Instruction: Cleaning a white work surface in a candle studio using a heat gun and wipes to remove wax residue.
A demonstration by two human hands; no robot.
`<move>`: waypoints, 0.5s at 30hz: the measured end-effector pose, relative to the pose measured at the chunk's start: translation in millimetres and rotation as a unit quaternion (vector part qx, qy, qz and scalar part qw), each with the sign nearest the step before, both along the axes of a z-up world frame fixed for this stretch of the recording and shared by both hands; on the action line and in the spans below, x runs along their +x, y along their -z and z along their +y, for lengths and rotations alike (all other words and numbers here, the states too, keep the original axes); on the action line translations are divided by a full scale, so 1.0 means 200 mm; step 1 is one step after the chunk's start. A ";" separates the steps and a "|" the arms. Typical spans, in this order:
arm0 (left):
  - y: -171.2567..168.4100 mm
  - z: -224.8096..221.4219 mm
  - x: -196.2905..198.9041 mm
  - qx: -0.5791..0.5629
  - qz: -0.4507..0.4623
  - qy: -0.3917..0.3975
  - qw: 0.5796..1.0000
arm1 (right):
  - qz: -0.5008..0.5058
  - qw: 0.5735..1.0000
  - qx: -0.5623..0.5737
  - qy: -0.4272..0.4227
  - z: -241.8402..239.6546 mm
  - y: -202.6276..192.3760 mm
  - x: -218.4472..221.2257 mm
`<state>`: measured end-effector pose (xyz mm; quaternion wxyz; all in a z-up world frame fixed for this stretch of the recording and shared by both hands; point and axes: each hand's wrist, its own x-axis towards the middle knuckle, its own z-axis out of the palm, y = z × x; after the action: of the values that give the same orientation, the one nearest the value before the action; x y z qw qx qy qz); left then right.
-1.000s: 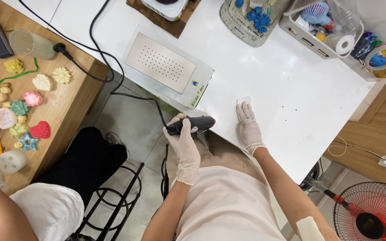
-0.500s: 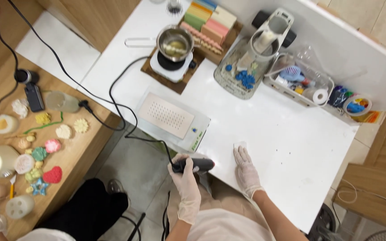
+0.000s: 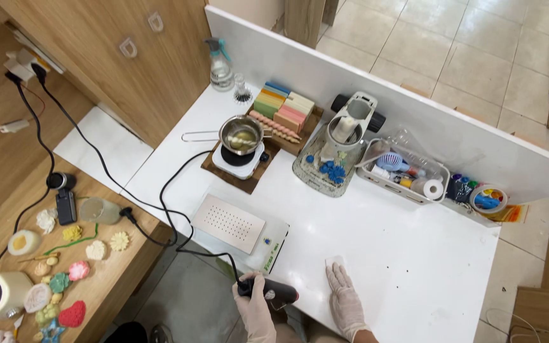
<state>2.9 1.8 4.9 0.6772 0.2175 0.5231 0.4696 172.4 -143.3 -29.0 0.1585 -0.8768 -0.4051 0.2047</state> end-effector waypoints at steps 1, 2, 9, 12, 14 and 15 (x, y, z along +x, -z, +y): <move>-0.02 0.01 0.01 -0.020 0.000 -0.005 1.000 | 0.024 0.999 -0.027 0.011 0.00 0.01 0.01; -0.05 0.01 0.03 -0.040 0.000 -0.009 0.999 | 0.047 0.997 -0.055 0.023 -0.01 0.02 0.02; -0.02 0.05 0.13 -0.098 0.026 0.001 0.995 | 0.014 0.998 -0.052 -0.022 -0.10 0.30 0.14; 0.19 0.04 0.17 -0.101 0.013 0.016 0.995 | -0.012 0.997 -0.062 -0.036 -0.13 0.48 0.21; 0.35 0.04 0.20 -0.064 -0.031 0.022 0.997 | 0.023 0.995 -0.054 -0.083 -0.16 0.58 0.24; 0.38 0.02 0.21 -0.063 -0.032 0.018 0.997 | 0.022 0.995 -0.053 -0.087 -0.18 0.63 0.26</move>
<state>45.6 5.1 -70.3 0.7145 0.1682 0.5256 0.4301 223.6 -178.9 -154.2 0.1020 -0.8409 -0.4647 0.2579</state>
